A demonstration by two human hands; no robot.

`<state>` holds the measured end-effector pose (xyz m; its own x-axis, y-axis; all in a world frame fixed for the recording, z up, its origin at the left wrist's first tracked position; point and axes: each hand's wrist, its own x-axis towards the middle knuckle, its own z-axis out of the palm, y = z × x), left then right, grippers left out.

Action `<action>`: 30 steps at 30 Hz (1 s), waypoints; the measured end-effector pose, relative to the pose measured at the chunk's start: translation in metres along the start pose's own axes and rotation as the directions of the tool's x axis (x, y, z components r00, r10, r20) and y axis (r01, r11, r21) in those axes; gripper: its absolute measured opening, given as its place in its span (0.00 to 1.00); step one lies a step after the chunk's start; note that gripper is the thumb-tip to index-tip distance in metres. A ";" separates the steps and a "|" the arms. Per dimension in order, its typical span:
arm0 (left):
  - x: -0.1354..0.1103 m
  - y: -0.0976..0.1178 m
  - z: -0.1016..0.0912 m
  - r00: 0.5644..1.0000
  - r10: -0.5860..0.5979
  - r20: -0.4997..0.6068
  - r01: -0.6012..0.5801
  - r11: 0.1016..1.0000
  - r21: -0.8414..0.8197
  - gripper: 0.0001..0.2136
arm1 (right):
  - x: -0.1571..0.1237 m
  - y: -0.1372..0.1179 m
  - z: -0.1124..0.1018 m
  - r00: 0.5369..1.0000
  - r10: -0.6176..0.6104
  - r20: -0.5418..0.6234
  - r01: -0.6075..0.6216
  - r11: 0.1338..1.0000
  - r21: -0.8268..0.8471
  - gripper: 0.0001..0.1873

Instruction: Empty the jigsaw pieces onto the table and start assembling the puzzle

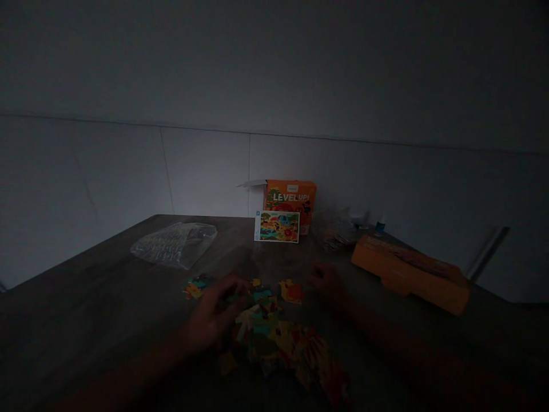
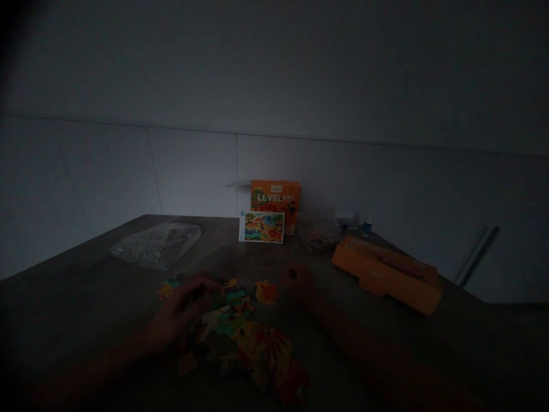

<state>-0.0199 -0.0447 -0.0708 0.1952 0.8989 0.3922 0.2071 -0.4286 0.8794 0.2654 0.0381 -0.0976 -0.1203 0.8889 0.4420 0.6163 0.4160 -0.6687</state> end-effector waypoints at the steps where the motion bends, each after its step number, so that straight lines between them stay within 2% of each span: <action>1: -0.003 0.006 0.000 0.995 0.077 0.056 -0.082 0.993 0.087 0.08 | -0.003 -0.005 0.001 0.999 -0.032 0.034 0.032 0.999 -0.007 0.15; 4: -0.014 0.024 0.002 0.945 0.176 0.275 -0.240 0.945 0.222 0.19 | -0.015 -0.025 0.002 0.979 -0.133 0.152 0.137 0.990 -0.018 0.15; 7: -0.019 0.035 0.005 0.872 0.167 0.460 -0.299 0.926 0.231 0.27 | -0.025 -0.055 -0.008 0.934 -0.210 0.289 0.227 0.974 -0.026 0.15; 8: -0.020 0.036 0.006 0.846 0.157 0.509 -0.313 0.920 0.236 0.28 | -0.028 -0.065 -0.014 0.907 -0.200 0.371 0.258 0.959 -0.114 0.15; 9: -0.020 0.035 0.006 0.823 0.140 0.551 -0.325 0.911 0.253 0.28 | -0.030 -0.074 -0.020 0.878 -0.164 0.449 0.282 0.936 -0.210 0.15; 11: -0.019 0.030 0.007 0.785 0.096 0.611 -0.358 0.877 0.321 0.28 | -0.033 -0.088 -0.035 0.812 -0.081 0.578 0.341 0.869 -0.358 0.22; 13: -0.017 0.022 0.006 0.755 0.063 0.652 -0.416 0.816 0.402 0.30 | -0.037 -0.097 -0.047 0.704 0.036 0.709 0.343 0.857 -0.385 0.30; 15: -0.017 0.016 0.005 0.730 0.044 0.682 -0.476 0.749 0.461 0.31 | -0.040 -0.102 -0.054 0.608 0.169 0.775 0.295 0.859 -0.419 0.33; 17: -0.017 0.014 0.004 0.718 0.038 0.695 -0.515 0.702 0.493 0.32 | -0.042 -0.106 -0.056 0.544 0.196 0.816 0.252 0.890 -0.381 0.32; 18: -0.017 0.014 0.004 0.717 0.043 0.695 -0.524 0.690 0.499 0.31 | -0.042 -0.108 -0.054 0.531 0.171 0.830 0.239 0.910 -0.340 0.31; 23: -0.018 0.017 0.001 0.743 0.039 0.668 -0.496 0.702 0.511 0.32 | -0.035 -0.108 -0.041 0.539 -0.054 0.841 0.210 0.975 -0.073 0.29; 25: -0.018 0.017 0.000 0.760 0.029 0.650 -0.469 0.716 0.517 0.33 | -0.032 -0.103 -0.035 0.553 -0.119 0.825 0.191 0.981 0.014 0.26; 27: -0.018 0.016 -0.001 0.774 0.030 0.632 -0.453 0.725 0.519 0.35 | -0.031 -0.095 -0.027 0.586 -0.152 0.796 0.182 0.982 0.054 0.24; 30: -0.017 0.015 -0.001 0.789 0.034 0.613 -0.436 0.734 0.521 0.36 | -0.035 -0.081 -0.012 0.668 -0.199 0.717 0.163 0.979 0.119 0.25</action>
<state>-0.0211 -0.0664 -0.0638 0.7488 0.6396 0.1737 0.5662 -0.7536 0.3340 0.2295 -0.0290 -0.0516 -0.7608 0.6490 -0.0002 0.4910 0.5755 -0.6540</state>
